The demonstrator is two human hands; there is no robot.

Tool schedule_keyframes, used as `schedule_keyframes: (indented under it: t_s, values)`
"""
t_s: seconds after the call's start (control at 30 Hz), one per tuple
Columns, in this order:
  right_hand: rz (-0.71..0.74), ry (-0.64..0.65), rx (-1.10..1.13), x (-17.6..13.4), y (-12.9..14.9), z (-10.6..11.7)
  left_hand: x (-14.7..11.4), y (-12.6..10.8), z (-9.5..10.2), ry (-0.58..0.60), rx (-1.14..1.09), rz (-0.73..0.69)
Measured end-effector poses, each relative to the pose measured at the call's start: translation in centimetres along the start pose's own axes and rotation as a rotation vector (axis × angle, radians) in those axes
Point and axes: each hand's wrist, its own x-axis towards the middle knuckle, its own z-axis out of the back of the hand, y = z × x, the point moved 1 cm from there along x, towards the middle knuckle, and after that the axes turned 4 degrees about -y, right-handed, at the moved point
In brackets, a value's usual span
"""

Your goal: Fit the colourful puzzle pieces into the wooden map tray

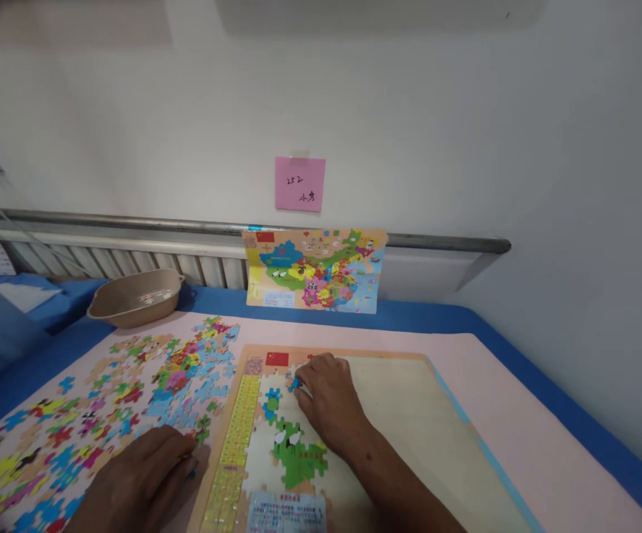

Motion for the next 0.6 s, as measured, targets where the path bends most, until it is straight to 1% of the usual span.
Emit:
schedule_keyframes:
  t_s: [0.1, 0.2, 0.43, 0.6]
  values:
    - [-0.001, -0.004, -0.001, 0.02, 0.05, -0.14, -0.23, 0.22, -0.42, -0.018, 0.013, 0.018]
    - [-0.002, 0.0, -0.009, 0.05, 0.0, -0.23, -0.16, 0.36, -0.42, -0.031, 0.007, -0.007]
    - [0.022, -0.016, -0.053, -0.08, -0.19, -0.2, 0.28, 0.29, 0.17, -0.017, -0.023, -0.014]
    - [0.027, -0.002, -0.065, -0.06, -0.35, -0.25, 0.29, 0.24, 0.13, 0.004, -0.016, -0.021]
